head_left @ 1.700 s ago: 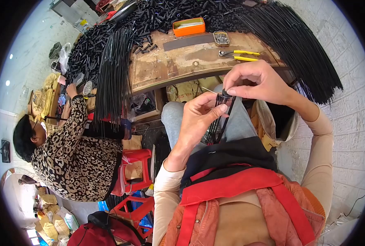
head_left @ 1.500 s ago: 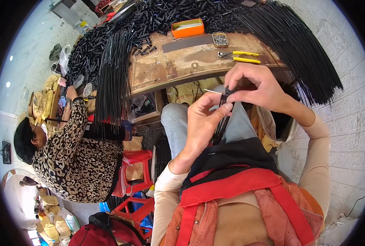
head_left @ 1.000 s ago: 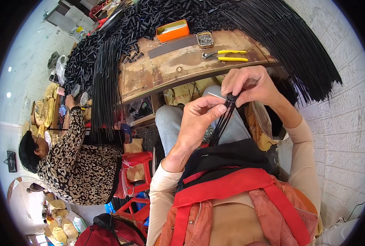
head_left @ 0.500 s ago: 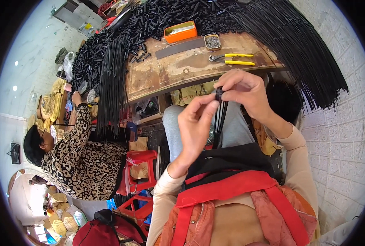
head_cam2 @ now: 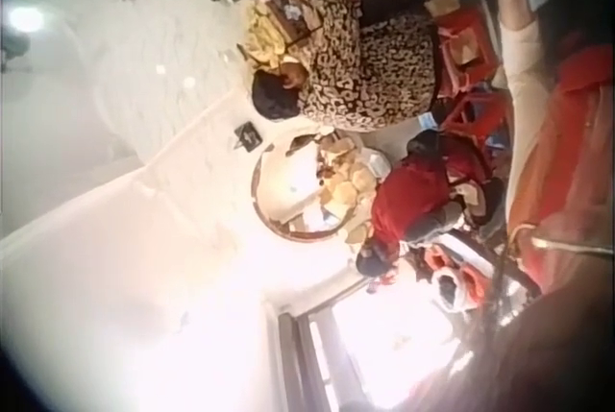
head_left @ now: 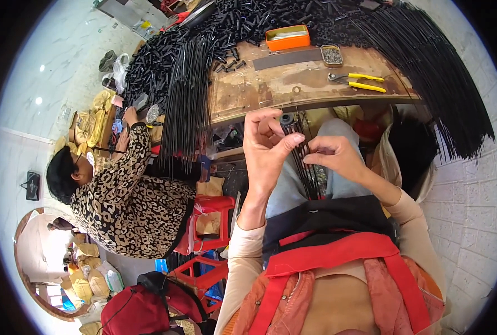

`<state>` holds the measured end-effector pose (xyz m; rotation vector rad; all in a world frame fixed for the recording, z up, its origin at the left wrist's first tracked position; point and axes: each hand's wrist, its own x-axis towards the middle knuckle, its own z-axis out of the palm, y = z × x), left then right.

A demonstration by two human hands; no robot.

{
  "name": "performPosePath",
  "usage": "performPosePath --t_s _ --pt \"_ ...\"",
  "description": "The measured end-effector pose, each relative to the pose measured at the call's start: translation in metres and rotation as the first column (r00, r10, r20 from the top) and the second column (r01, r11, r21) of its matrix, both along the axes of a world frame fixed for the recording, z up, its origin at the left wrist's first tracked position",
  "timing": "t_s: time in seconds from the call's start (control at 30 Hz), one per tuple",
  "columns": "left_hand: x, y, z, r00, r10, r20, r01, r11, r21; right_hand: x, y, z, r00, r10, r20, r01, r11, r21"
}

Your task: Assembling black plastic components and attaching connector clips at a factory workbench.

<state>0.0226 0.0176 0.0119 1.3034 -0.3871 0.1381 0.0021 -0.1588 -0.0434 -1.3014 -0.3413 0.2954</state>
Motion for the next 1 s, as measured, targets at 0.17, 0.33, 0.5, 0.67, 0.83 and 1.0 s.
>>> performPosePath --t_s 0.17,0.33,0.5,0.67,0.83,1.0 --pt "0.000 0.001 0.001 0.999 -0.005 -0.051 0.007 1.000 0.026 0.003 0.011 -0.010 0.997 -0.073 0.010 0.074 0.996 -0.057" --pt "-0.005 -0.006 -0.001 0.999 0.014 -0.041 -0.012 0.999 0.040 0.006 0.025 -0.007 0.994 -0.109 0.009 0.109 0.993 -0.034" --pt "-0.010 -0.013 -0.006 0.977 0.209 0.044 -0.214 0.945 0.246 0.010 0.035 -0.015 0.987 -0.156 0.030 0.157 0.987 -0.036" --pt "-0.004 -0.010 -0.010 0.985 0.170 -0.004 -0.168 0.979 0.112 0.010 0.040 -0.020 0.986 -0.165 -0.024 0.165 0.986 -0.008" --pt "-0.001 -0.008 -0.011 0.991 0.135 0.004 -0.134 0.979 0.155 0.011 0.040 -0.023 0.985 -0.175 -0.003 0.175 0.983 -0.049" --pt "0.010 -0.011 -0.012 0.993 0.116 0.017 -0.117 0.977 0.176 0.016 0.011 -0.014 0.799 -0.057 0.599 0.434 0.744 -0.509"
